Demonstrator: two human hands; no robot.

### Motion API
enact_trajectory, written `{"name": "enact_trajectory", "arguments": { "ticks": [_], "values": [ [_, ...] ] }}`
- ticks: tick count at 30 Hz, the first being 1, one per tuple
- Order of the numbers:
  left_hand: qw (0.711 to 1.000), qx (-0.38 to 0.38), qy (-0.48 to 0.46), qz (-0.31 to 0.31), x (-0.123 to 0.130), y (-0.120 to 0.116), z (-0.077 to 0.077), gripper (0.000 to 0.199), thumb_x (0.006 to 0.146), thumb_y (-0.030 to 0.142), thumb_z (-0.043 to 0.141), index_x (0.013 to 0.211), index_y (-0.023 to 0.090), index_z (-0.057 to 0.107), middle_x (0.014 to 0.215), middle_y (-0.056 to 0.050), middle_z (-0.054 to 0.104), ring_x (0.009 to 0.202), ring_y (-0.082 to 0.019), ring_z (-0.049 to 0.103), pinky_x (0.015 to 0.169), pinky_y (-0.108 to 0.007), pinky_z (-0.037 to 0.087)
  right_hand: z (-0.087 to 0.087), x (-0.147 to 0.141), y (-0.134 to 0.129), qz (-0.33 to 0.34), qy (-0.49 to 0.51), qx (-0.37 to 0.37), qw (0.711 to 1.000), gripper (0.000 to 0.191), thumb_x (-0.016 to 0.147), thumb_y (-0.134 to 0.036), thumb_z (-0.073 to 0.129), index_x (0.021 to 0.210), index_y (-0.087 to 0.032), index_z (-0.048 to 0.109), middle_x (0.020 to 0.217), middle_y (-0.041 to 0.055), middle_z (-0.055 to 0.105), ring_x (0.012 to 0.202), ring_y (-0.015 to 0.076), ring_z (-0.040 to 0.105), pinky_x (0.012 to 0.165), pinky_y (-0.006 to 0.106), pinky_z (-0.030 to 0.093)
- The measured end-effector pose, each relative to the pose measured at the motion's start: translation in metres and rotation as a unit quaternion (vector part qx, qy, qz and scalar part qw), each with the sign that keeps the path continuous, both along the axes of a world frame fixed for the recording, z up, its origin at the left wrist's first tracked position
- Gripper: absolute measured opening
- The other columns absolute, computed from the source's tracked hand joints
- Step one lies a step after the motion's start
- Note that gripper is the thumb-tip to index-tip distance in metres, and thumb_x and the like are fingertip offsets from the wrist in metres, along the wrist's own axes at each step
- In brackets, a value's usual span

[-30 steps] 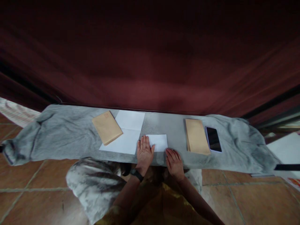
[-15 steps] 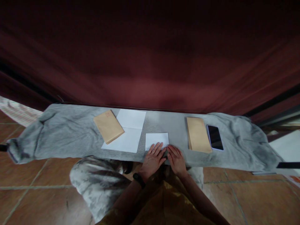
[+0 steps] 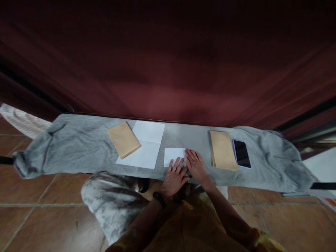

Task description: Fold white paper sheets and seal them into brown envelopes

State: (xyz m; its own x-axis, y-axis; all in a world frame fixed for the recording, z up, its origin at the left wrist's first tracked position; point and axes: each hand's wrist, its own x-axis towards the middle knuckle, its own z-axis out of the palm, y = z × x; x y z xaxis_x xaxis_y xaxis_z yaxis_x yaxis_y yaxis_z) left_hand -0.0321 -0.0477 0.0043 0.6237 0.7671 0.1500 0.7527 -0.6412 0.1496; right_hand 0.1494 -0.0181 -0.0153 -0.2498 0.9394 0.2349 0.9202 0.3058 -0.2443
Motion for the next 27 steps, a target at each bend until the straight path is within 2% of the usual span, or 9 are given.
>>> {"name": "enact_trajectory", "arguments": {
  "ticks": [7,11,19,27],
  "values": [
    [1.0,-0.021,-0.008,-0.001,0.001,0.0,0.003,0.049,0.099,0.055,0.046,0.139,0.028,0.056,0.162,-0.008,0.037,0.153,-0.031,0.025,0.125,-0.06,0.016,0.004,-0.003,0.0,-0.008,-0.005,-0.009,1.0,0.051,0.108,-0.029,0.026,0.153,-0.013,0.04,0.157,0.0132,0.045,0.148,0.0251,0.035,0.121,0.052,0.027],
    [1.0,-0.028,-0.009,-0.003,0.001,0.0,0.004,0.051,0.099,0.055,0.047,0.14,0.026,0.055,0.162,-0.01,0.037,0.153,-0.031,0.025,0.125,-0.06,0.016,0.007,-0.001,-0.013,0.005,-0.008,-0.017,1.0,0.051,0.108,-0.029,0.026,0.153,-0.013,0.042,0.156,0.0133,0.045,0.148,0.0243,0.036,0.121,0.051,0.026],
    [1.0,-0.028,-0.011,-0.005,0.001,-0.002,0.003,0.051,0.098,0.052,0.052,0.141,0.025,0.054,0.165,-0.01,0.031,0.154,-0.032,0.022,0.125,-0.06,0.015,0.006,0.007,-0.044,0.018,0.014,-0.021,1.0,0.048,0.108,-0.03,0.028,0.144,-0.013,0.054,0.15,0.0104,0.054,0.141,0.0234,0.046,0.122,0.048,0.028],
    [1.0,-0.003,0.01,-0.008,0.0,-0.001,0.001,0.057,0.098,0.056,0.047,0.146,0.025,0.049,0.165,-0.011,0.031,0.154,-0.031,0.022,0.126,-0.059,0.014,-0.001,0.017,-0.053,0.042,0.067,-0.014,0.997,0.047,0.108,-0.031,0.029,0.143,-0.014,0.056,0.146,0.0112,0.057,0.139,0.0229,0.05,0.122,0.049,0.031]
  ]
}}
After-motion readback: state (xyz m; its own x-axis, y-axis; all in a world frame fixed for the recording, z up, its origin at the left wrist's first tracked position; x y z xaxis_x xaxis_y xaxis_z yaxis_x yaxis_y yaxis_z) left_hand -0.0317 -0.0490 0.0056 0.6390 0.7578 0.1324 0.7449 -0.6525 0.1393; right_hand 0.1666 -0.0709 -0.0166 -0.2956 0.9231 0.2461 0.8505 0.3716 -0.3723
